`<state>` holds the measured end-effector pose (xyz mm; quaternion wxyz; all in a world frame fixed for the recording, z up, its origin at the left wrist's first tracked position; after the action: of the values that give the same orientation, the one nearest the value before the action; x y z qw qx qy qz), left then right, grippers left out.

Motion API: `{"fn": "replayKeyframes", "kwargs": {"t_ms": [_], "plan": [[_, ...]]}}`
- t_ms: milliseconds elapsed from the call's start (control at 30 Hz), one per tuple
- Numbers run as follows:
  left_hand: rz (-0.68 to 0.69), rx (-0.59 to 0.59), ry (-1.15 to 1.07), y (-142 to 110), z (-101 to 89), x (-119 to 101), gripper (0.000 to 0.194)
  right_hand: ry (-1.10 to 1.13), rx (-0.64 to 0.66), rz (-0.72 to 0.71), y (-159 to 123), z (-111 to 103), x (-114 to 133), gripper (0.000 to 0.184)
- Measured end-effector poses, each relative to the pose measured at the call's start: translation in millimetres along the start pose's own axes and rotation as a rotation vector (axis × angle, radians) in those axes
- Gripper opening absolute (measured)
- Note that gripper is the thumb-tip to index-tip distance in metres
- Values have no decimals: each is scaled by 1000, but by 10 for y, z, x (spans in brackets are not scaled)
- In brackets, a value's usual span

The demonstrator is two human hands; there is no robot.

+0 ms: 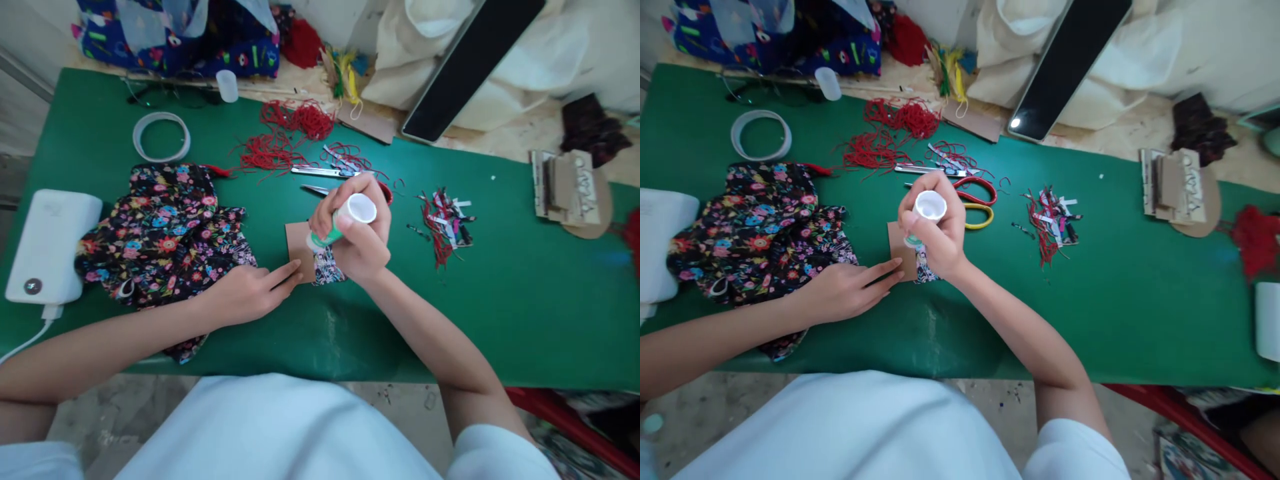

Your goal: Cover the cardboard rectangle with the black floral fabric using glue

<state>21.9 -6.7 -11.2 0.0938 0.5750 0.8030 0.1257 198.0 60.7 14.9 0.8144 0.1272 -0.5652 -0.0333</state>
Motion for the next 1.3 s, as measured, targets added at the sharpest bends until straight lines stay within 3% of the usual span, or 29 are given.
{"fn": "replayKeyframes", "kwargs": {"t_ms": [200, 800, 967, 1167, 1300], "plan": [[-17, 19, 31, -28, 28, -9, 30, -69, 157, 52, -29, 86, -210, 42], [-19, 42, -30, 11, -52, 28, 31, -99, 178, 18, 199, 181, -386, 40], [-37, 51, -9, 23, -67, 24, 30, -110, 214, 32, 193, 211, -352, 42], [-51, 60, -3, 24, -58, 28, 30, -90, 319, 97, -27, 142, -199, 40], [-58, 74, -41, 18, -54, 27, 31, -87, 300, 106, -145, 63, -142, 41]]}}
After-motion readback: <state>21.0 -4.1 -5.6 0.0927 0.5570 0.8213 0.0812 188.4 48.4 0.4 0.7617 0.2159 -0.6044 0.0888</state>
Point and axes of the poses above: each hand's wrist, its own y-axis towards the middle knuckle, its own z-axis out of the palm, x = y × z, the point moved 2 cm from there along y, towards the middle knuckle, and after that the axes turned 6 degrees about z, right-handed, at the moved point
